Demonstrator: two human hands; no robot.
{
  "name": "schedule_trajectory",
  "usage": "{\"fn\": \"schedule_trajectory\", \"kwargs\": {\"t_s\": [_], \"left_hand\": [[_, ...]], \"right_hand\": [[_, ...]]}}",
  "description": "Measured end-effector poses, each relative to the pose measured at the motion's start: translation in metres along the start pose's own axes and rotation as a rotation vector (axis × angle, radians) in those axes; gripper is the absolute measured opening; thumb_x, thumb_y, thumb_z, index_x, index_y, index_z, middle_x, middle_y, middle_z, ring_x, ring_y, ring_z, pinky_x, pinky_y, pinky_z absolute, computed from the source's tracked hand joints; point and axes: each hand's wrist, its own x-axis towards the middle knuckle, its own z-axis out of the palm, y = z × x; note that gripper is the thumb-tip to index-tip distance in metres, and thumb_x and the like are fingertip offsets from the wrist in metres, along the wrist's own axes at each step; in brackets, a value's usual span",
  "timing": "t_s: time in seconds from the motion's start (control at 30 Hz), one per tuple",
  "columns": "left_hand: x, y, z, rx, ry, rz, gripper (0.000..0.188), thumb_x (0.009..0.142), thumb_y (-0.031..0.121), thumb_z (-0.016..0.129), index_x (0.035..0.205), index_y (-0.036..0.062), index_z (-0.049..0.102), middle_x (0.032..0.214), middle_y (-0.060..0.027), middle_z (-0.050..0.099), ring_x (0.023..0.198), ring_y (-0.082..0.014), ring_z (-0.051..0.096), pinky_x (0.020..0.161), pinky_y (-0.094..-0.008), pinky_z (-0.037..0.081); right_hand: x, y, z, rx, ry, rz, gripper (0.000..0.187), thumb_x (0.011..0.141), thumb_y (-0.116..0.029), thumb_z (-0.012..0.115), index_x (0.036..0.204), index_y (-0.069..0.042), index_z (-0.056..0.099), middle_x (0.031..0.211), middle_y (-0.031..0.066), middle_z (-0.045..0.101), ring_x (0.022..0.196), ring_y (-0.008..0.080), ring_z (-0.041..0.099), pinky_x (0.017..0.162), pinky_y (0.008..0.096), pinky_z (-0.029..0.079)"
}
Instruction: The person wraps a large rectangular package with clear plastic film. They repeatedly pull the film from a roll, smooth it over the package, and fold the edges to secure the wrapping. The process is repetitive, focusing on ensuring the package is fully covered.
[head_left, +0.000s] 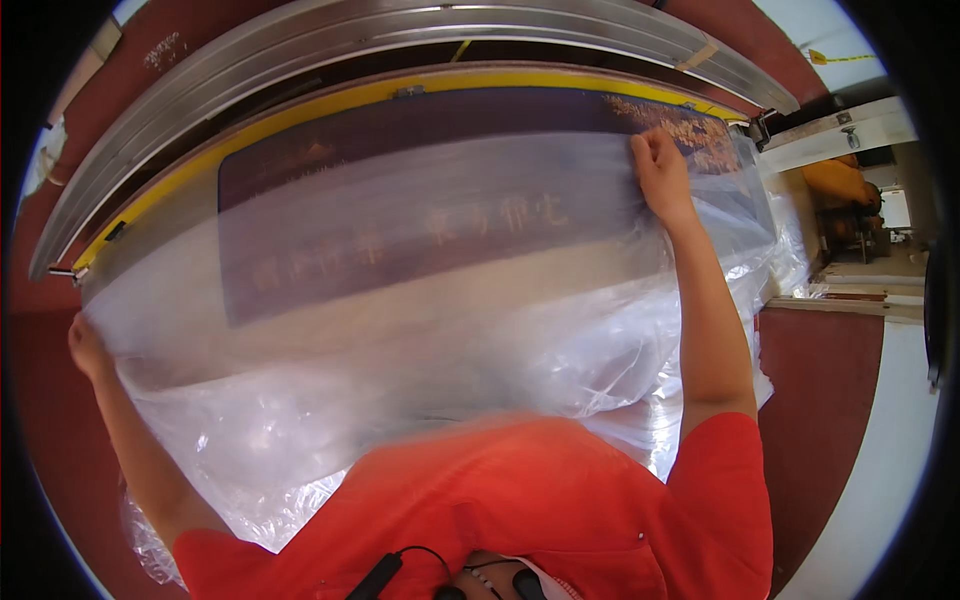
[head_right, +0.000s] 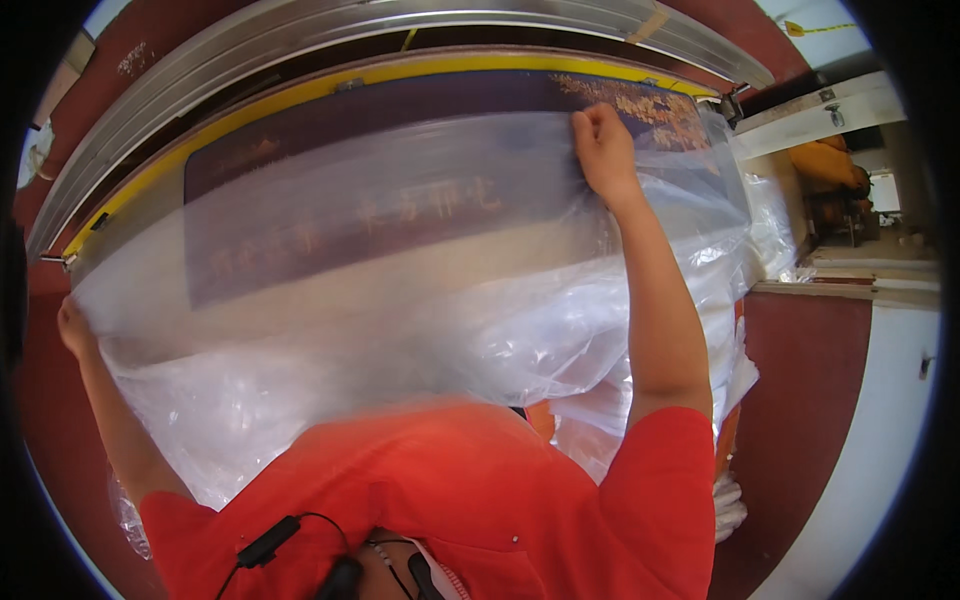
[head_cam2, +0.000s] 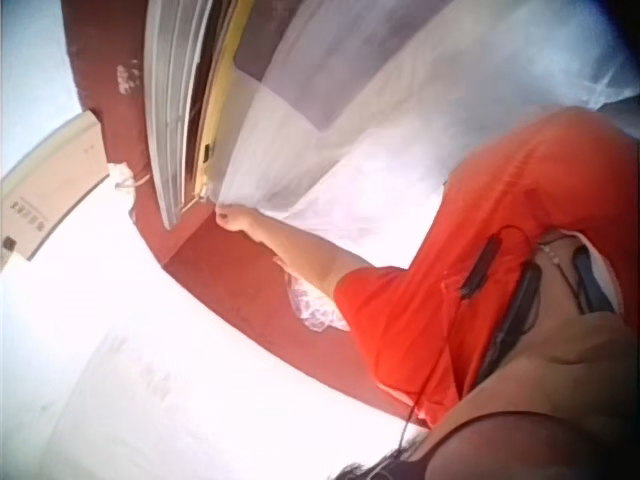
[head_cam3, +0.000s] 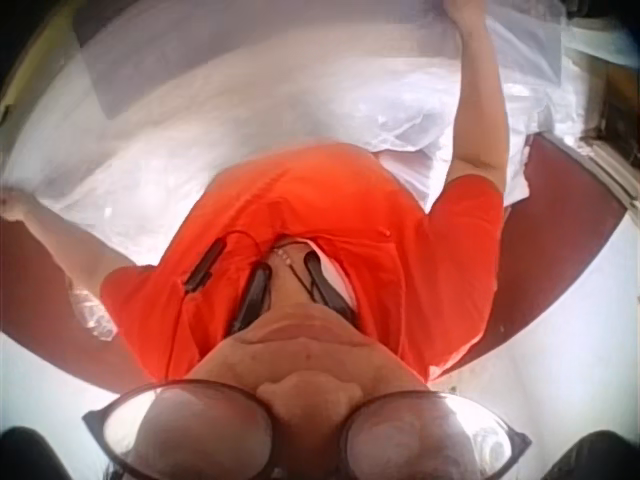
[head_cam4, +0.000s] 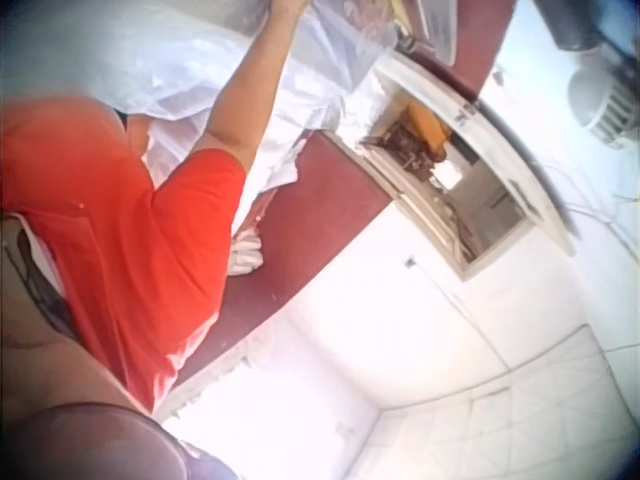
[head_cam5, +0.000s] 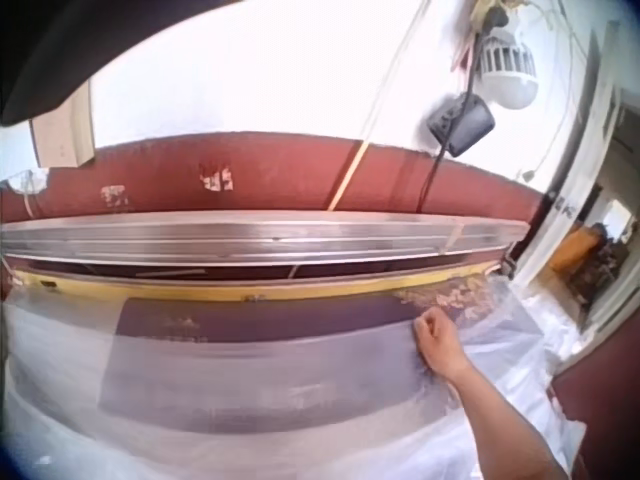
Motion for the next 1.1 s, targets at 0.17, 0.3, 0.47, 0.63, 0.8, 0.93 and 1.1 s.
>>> {"fn": "schedule_trajectory", "kwargs": {"t_s": [0.17,0.3,0.47,0.63,0.8,0.93,1.1], "left_hand": [[0.045,0.059,0.114,0.092,-0.054,0.049,0.047,0.077,0.043,0.046,0.091,-0.0009,0.056,0.082,-0.0118,0.057,0.076,-0.0199,0.052,0.069,-0.029,0.039],[0.025,0.108,0.156,0.684,-0.054,-0.13,0.063,0.074,0.05,0.047,0.1,-0.0066,0.052,0.096,-0.0178,0.055,0.093,-0.0231,0.052,0.08,-0.029,0.037],[0.008,0.105,0.152,0.012,-0.175,-0.175,0.067,0.076,0.053,0.04,0.102,-0.0081,0.05,0.099,-0.0137,0.054,0.091,-0.0212,0.051,0.079,-0.0276,0.037],[0.073,0.006,0.144,-0.392,-0.148,-0.339,0.059,0.079,0.046,0.037,0.096,-0.0079,0.053,0.092,-0.0107,0.056,0.084,-0.0185,0.052,0.072,-0.0277,0.04],[0.062,0.023,0.164,-0.656,-0.213,-0.475,0.047,0.08,0.039,0.04,0.095,-0.004,0.053,0.087,-0.008,0.055,0.077,-0.0159,0.051,0.066,-0.027,0.041],[0.037,0.055,0.165,-0.774,-0.252,-0.511,0.039,0.081,0.033,0.042,0.094,-0.001,0.054,0.083,-0.0058,0.055,0.071,-0.0139,0.051,0.061,-0.0264,0.041],[0.075,0.03,0.12,-0.644,-0.411,-0.515,0.027,0.081,0.026,0.044,0.092,0.0038,0.054,0.076,-0.0025,0.052,0.063,-0.0112,0.049,0.058,-0.0244,0.042]], "right_hand": [[0.088,0.039,-0.005,-0.3,0.226,-0.098,0.029,0.075,-0.028,0.052,0.076,0.001,0.053,0.064,0.0101,0.056,0.057,0.0216,0.054,0.057,0.0294,0.041],[0.114,0.057,0.007,-0.263,0.301,0.166,0.039,0.069,-0.038,0.059,0.071,0.001,0.056,0.066,0.0099,0.057,0.061,0.0199,0.054,0.06,0.0283,0.041],[0.099,0.063,0.021,-0.193,0.341,0.26,0.043,0.068,-0.045,0.057,0.077,-0.002,0.057,0.075,0.0122,0.058,0.074,0.0245,0.055,0.069,0.0323,0.041],[0.102,0.047,0.033,-0.247,0.434,0.34,0.05,0.076,-0.046,0.033,0.09,-0.003,0.055,0.091,0.0201,0.055,0.089,0.0361,0.05,0.078,0.0395,0.037],[0.098,0.052,0.022,-0.25,0.391,0.373,0.051,0.076,-0.04,0.026,0.096,-0.002,0.054,0.099,0.0222,0.052,0.095,0.0388,0.045,0.082,0.0412,0.034],[0.098,0.051,0.017,-0.145,0.339,0.368,0.055,0.074,-0.044,0.031,0.096,0.002,0.053,0.097,0.022,0.052,0.094,0.0357,0.047,0.08,0.039,0.035],[0.104,0.032,0.004,0.121,-0.145,0.325,0.051,0.072,-0.049,0.045,0.089,-0.003,0.056,0.08,0.0044,0.052,0.07,0.0134,0.043,0.067,0.0239,0.034]]}}
